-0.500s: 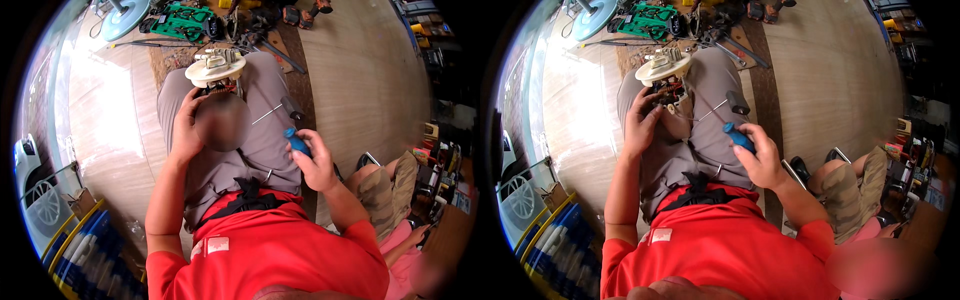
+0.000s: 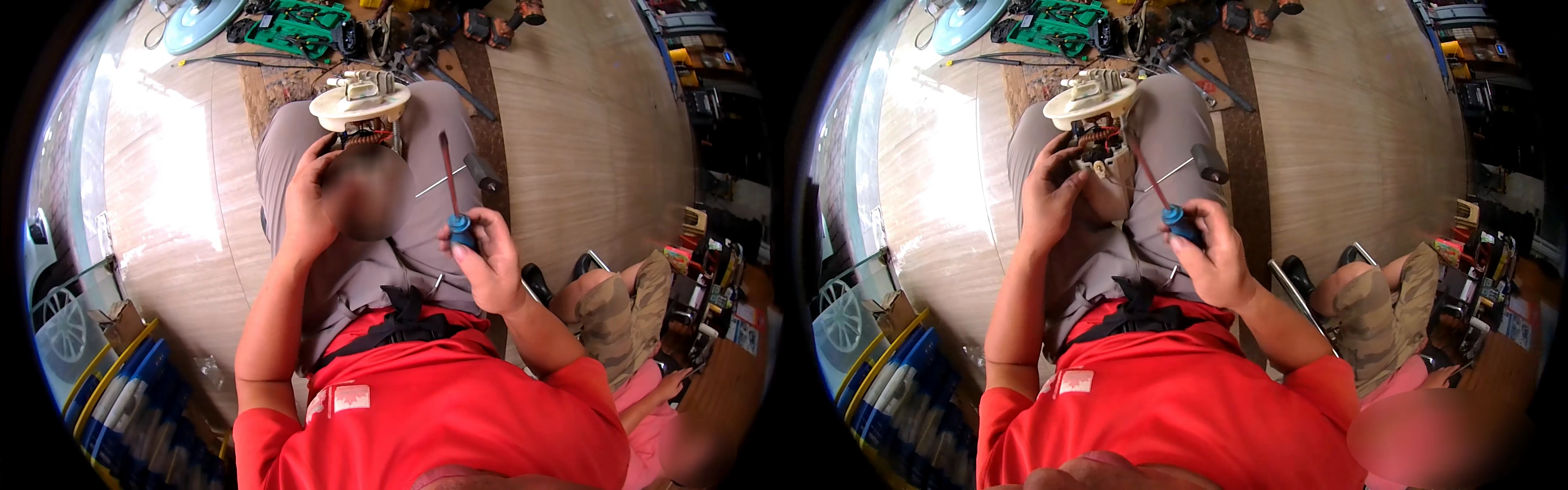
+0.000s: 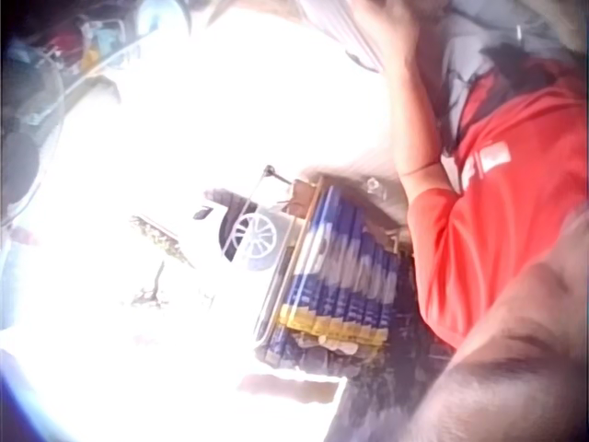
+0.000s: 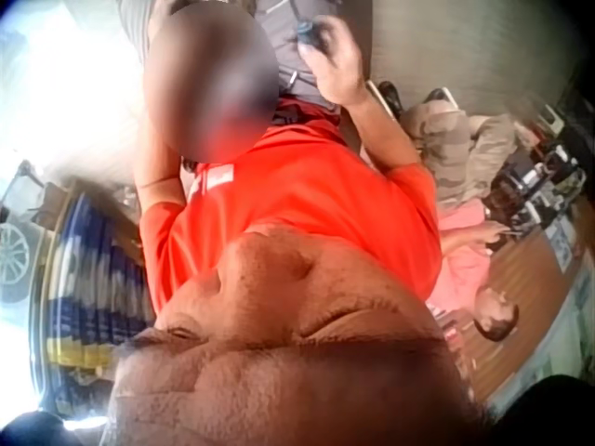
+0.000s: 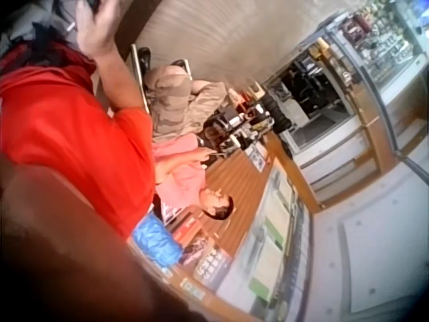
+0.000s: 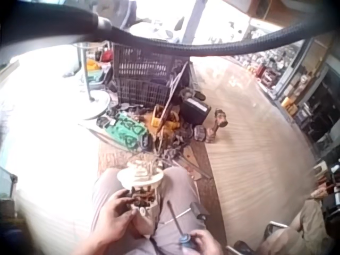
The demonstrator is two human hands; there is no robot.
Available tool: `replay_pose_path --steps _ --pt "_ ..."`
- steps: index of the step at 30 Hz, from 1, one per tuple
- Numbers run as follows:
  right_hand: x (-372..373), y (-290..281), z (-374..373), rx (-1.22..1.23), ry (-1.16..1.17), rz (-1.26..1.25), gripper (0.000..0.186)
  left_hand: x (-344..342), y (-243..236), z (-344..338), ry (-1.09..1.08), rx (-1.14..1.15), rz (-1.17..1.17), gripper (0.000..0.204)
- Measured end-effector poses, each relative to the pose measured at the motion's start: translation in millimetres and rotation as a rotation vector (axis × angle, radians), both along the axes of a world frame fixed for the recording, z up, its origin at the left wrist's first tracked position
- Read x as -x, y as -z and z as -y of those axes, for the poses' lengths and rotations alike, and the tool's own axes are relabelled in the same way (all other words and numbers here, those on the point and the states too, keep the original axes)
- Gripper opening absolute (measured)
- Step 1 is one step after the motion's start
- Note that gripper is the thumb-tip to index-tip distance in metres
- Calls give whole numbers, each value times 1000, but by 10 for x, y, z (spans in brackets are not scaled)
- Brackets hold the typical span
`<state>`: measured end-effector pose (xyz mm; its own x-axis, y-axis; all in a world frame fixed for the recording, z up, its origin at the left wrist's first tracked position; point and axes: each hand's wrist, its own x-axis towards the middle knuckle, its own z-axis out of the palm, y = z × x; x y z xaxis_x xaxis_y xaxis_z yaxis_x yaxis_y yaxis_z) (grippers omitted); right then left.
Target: The person disassembles a fuel pump assembly by prying plastic tabs with a screwdriver and pulling the internal components apart by hand.
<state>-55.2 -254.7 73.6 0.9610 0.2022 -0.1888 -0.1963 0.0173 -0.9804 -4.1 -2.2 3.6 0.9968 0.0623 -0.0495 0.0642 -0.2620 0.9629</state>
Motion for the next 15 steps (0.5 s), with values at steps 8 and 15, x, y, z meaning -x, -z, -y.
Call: replay_pose_path --steps 8,15 --pt "-907 -618 -103 716 -232 752 18 -133 -32 -194 142 -140 -22 26" --pt "-1481 -427 -465 1196 -648 718 23 -442 -66 -355 336 -252 69 23"
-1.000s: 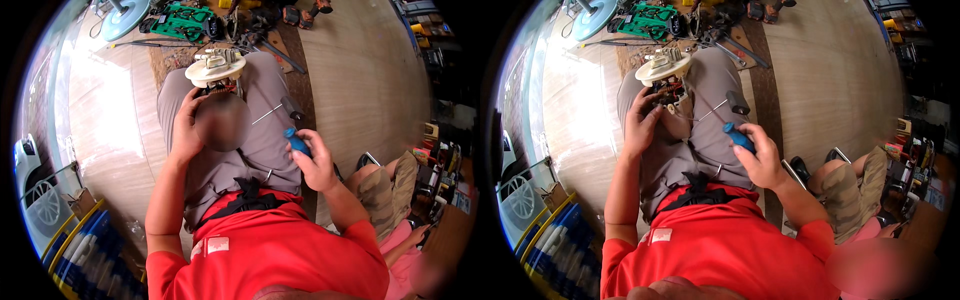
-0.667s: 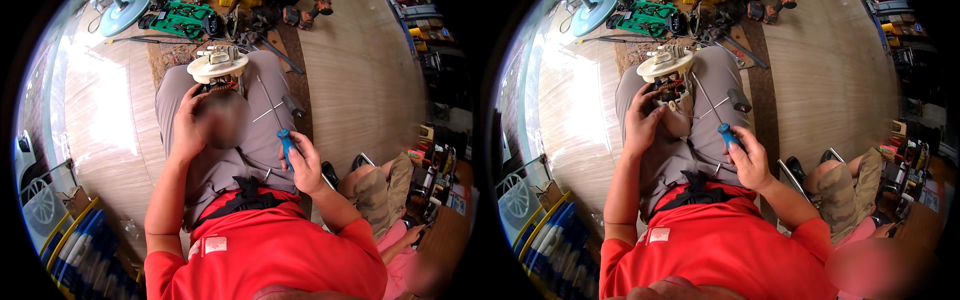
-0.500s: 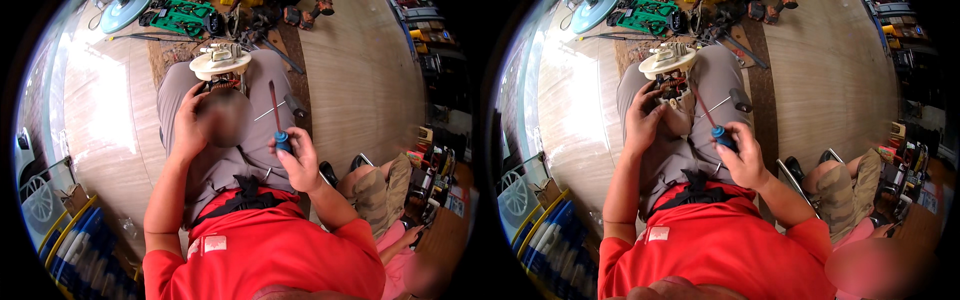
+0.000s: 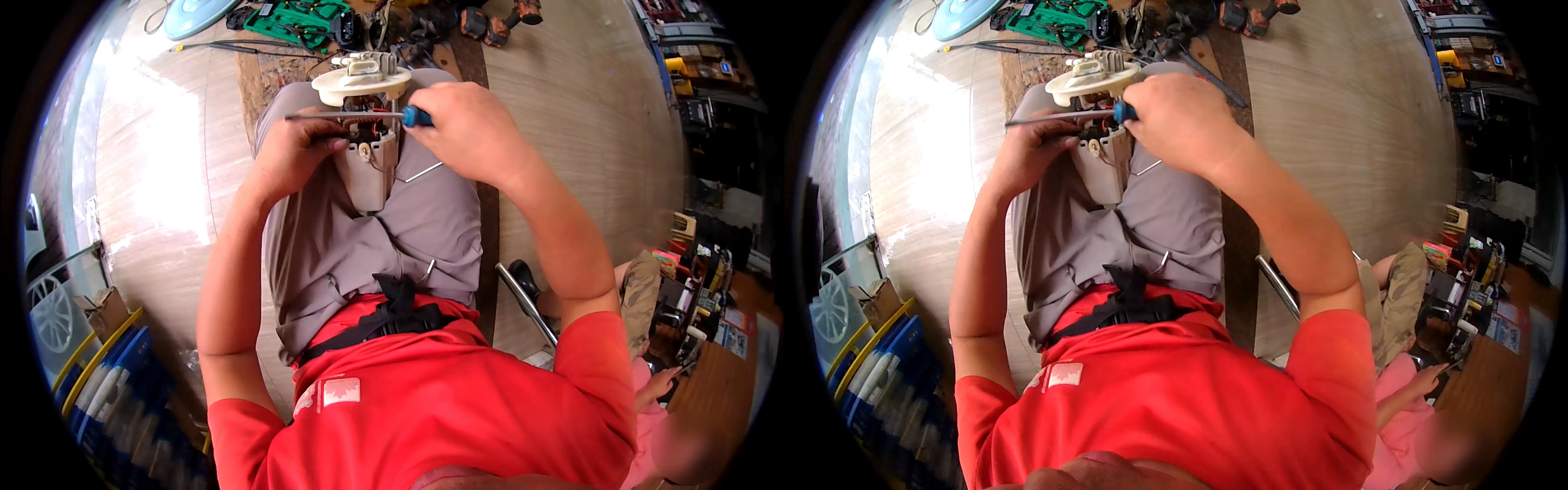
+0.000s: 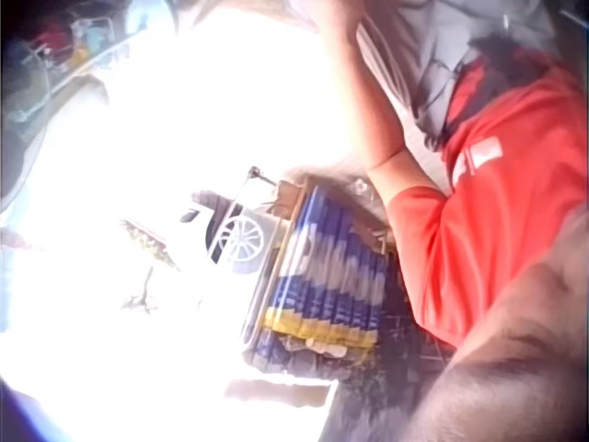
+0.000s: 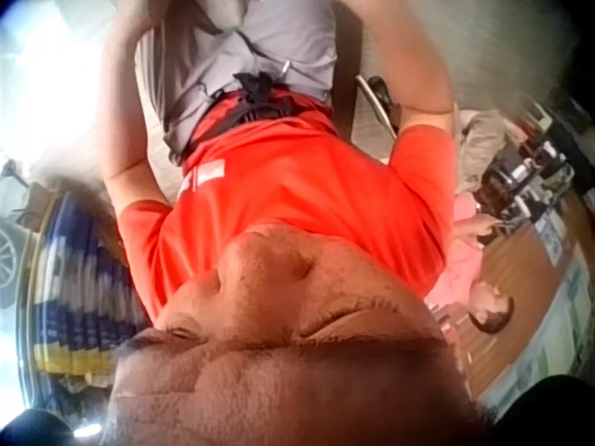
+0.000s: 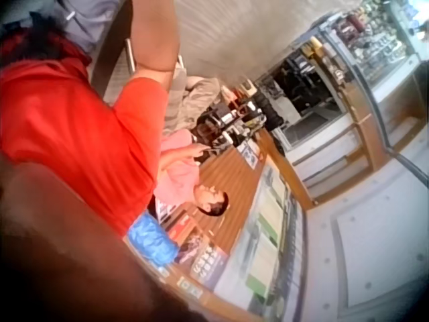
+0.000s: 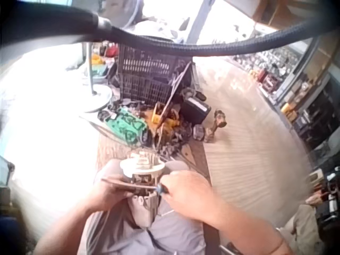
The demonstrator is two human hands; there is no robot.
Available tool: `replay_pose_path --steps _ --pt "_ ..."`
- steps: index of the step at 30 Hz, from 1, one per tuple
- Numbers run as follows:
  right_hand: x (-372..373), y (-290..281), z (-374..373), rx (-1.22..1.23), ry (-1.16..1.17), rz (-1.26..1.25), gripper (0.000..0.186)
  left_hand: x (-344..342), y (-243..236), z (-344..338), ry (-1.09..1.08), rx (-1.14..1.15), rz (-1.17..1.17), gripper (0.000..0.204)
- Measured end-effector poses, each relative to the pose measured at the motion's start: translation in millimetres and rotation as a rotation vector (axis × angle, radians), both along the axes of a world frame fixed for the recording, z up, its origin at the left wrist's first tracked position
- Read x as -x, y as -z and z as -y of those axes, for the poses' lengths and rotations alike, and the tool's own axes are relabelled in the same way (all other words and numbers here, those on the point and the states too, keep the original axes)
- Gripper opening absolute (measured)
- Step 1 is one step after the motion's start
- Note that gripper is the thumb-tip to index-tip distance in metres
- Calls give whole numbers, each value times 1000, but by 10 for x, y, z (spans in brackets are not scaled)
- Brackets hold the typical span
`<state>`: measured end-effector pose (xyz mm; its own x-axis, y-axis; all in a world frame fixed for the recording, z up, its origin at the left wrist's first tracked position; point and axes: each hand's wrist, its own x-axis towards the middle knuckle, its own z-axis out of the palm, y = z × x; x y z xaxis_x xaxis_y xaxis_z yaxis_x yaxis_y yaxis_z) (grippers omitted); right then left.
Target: The person disassembles a fuel pump assembly by prying plastic tabs with a screwdriver and pulling the internal components apart by hand.
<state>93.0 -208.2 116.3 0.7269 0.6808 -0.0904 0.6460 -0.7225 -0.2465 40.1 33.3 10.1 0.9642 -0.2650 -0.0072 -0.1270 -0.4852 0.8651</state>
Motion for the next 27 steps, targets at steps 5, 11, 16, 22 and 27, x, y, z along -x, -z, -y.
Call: replay_pose_path --steps 5,11,16,22,27 --pt "412 -175 -95 -477 236 -205 38 175 -27 102 -23 -126 142 53" --pt "1002 -156 252 -812 451 -774 42 148 54 293 -90 -112 165 66" --pt "1302 331 688 -921 537 -888 22 118 207 391 -121 44 80 61" --pt "1424 540 636 -757 745 -907 50 26 345 417 -217 463 -329 62" --pt "1181 619 436 -642 550 -575 49 -19 476 478 -348 693 -429 89"
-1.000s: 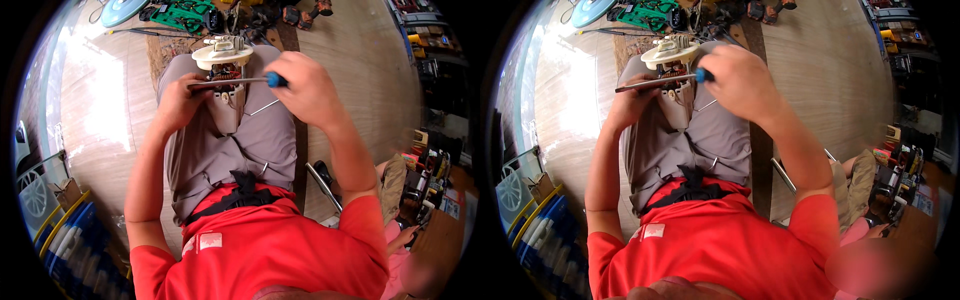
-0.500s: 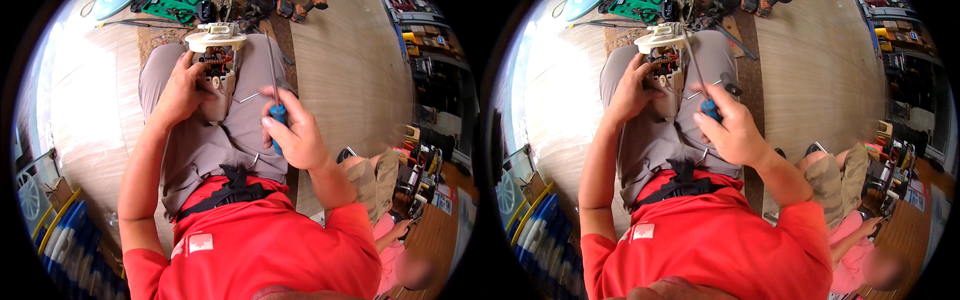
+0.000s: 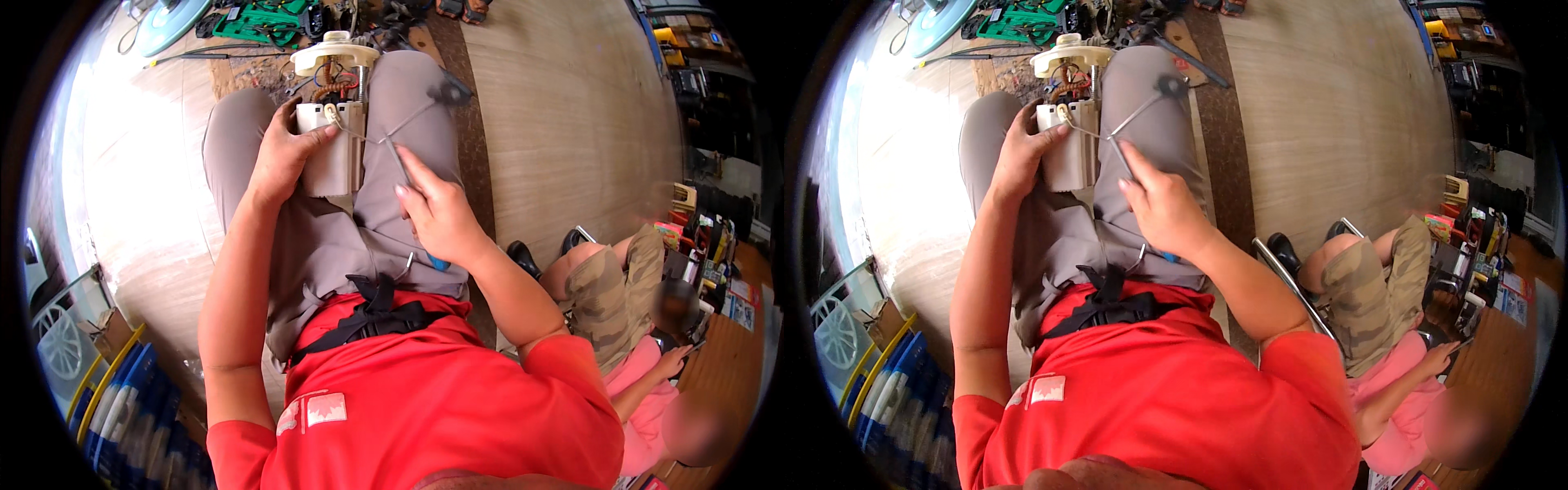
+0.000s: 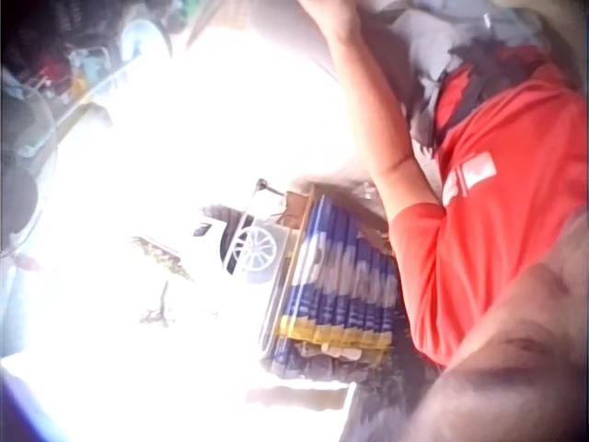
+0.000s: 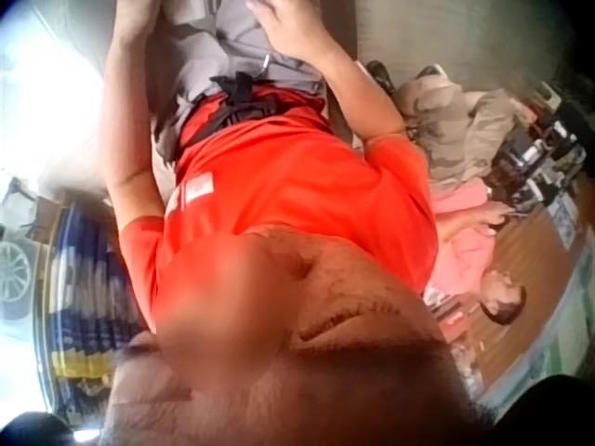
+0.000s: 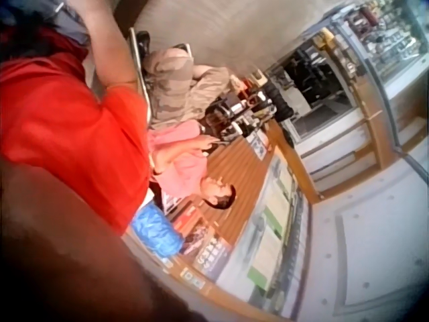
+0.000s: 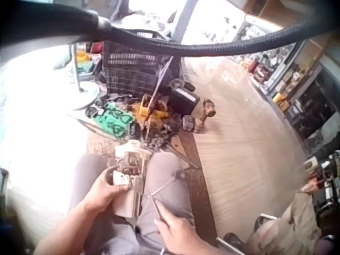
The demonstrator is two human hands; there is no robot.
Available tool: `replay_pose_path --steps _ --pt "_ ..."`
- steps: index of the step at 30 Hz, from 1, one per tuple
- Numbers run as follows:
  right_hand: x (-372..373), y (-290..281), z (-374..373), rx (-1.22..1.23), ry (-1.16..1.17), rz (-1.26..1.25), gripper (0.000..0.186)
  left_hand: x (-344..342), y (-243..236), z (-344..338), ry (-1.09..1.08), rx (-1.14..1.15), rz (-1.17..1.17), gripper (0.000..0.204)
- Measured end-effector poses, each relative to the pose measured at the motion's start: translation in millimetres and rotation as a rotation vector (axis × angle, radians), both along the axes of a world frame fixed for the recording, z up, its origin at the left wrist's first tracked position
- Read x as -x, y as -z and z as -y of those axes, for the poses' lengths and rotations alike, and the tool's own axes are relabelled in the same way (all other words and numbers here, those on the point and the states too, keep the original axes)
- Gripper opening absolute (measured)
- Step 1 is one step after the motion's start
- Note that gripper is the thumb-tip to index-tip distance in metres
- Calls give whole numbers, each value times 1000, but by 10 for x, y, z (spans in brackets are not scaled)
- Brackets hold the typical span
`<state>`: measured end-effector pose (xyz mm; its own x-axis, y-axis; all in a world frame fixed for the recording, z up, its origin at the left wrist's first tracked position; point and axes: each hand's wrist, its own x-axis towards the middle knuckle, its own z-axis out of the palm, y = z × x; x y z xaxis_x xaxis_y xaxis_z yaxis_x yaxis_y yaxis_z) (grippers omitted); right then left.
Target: The person disassembles a fuel pump assembly by prying plastic tabs with a screwdriver and pulling the internal components apart by hand.
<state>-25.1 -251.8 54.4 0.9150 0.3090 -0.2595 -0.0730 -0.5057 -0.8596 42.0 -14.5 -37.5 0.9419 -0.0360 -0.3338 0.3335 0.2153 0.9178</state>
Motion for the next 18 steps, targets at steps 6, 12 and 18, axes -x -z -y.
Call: replay_pose_path --steps 6,12,18 --pt "-282 16 -138 66 -81 162 43 5 -67 50 107 102 -42 99" --pt "-421 -28 -137 219 -109 255 43 -16 -34 99 117 144 -36 94" --pt "-490 -139 -225 191 -140 127 42 -78 -97 149 159 235 -110 81"
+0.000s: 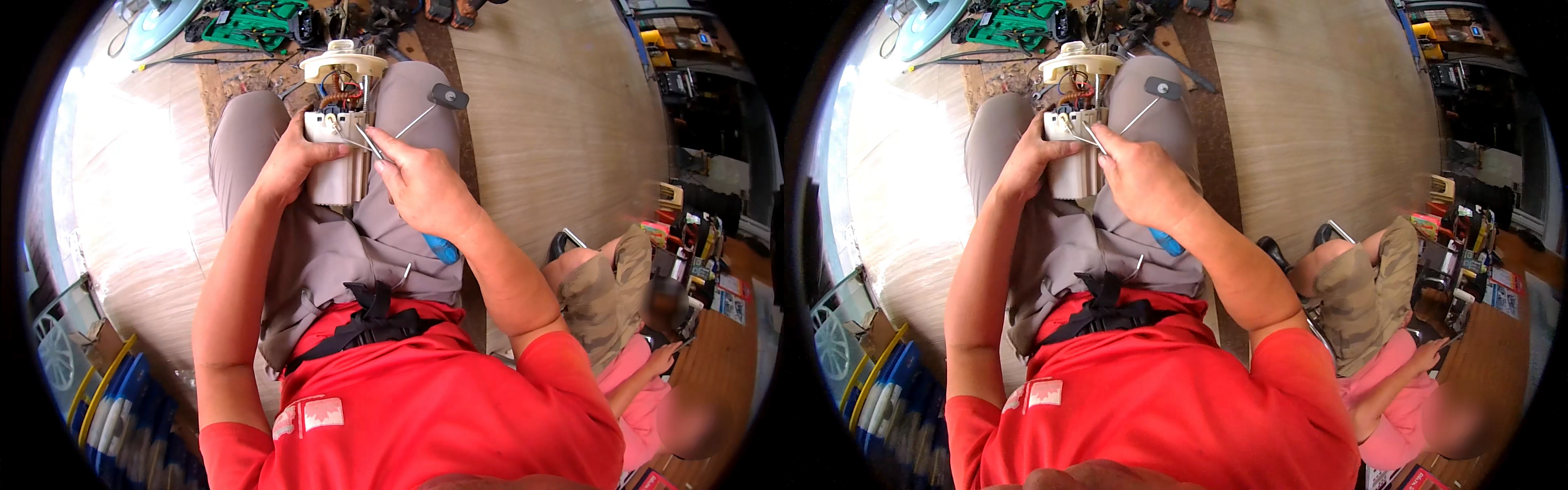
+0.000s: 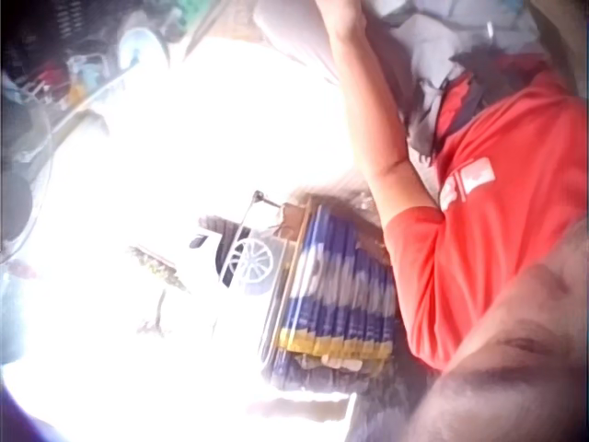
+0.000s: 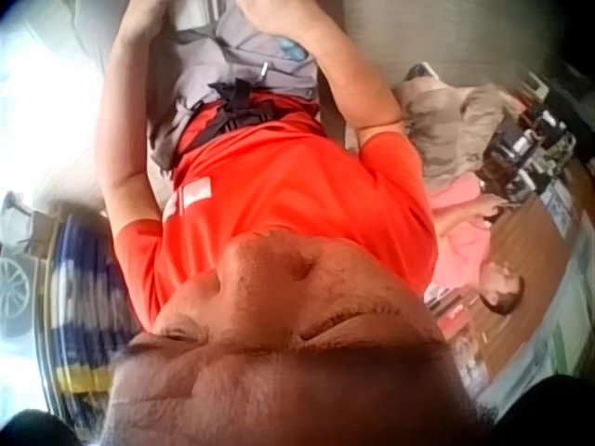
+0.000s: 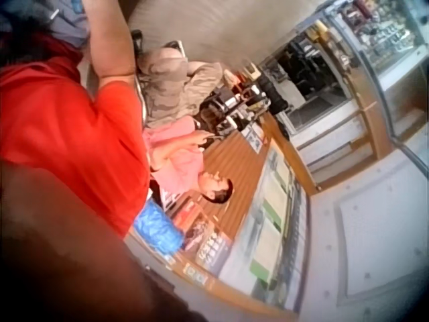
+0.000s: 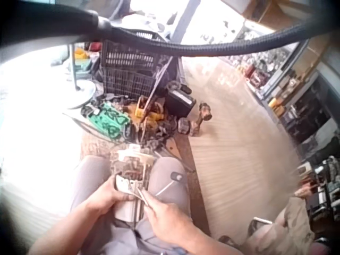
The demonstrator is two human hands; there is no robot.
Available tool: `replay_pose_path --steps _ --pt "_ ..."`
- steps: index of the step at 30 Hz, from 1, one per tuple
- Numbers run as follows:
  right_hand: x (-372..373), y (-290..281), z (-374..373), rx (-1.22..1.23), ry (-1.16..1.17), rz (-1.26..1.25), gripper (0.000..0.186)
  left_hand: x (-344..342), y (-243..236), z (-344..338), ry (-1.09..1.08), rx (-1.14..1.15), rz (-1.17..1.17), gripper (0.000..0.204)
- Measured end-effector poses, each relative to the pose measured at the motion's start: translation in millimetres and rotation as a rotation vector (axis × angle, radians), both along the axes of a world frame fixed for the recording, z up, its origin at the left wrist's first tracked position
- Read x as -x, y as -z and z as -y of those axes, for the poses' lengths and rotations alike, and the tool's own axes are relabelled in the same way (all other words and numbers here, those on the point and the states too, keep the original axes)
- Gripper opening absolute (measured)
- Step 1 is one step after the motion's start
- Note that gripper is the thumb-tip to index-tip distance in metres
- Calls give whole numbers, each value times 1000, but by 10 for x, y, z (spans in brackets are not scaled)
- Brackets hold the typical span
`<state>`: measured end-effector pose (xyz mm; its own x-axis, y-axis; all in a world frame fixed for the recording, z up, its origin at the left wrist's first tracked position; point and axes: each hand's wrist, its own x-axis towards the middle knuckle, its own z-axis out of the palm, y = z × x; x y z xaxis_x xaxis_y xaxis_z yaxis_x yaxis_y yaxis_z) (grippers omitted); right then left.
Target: The person disassembles a fuel pump assembly by prying plastic tabs with a screwdriver and pulling the internal components apart by hand.
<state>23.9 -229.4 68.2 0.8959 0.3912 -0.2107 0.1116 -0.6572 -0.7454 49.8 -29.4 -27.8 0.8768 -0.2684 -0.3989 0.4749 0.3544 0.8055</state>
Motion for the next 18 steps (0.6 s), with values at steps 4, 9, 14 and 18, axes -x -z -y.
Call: replay_pose_path --steps 4,9,14,18 --pt "-47 -23 -44 88 -29 49 39 -12 170 15 1 -18 33 97" --pt "-83 -55 -23 159 -93 75 36 -15 270 34 8 4 72 113" --pt "-93 -57 -9 208 -117 69 39 18 151 47 -5 43 69 118" --pt "-113 -71 -38 238 -154 78 39 13 152 48 -23 1 71 121"
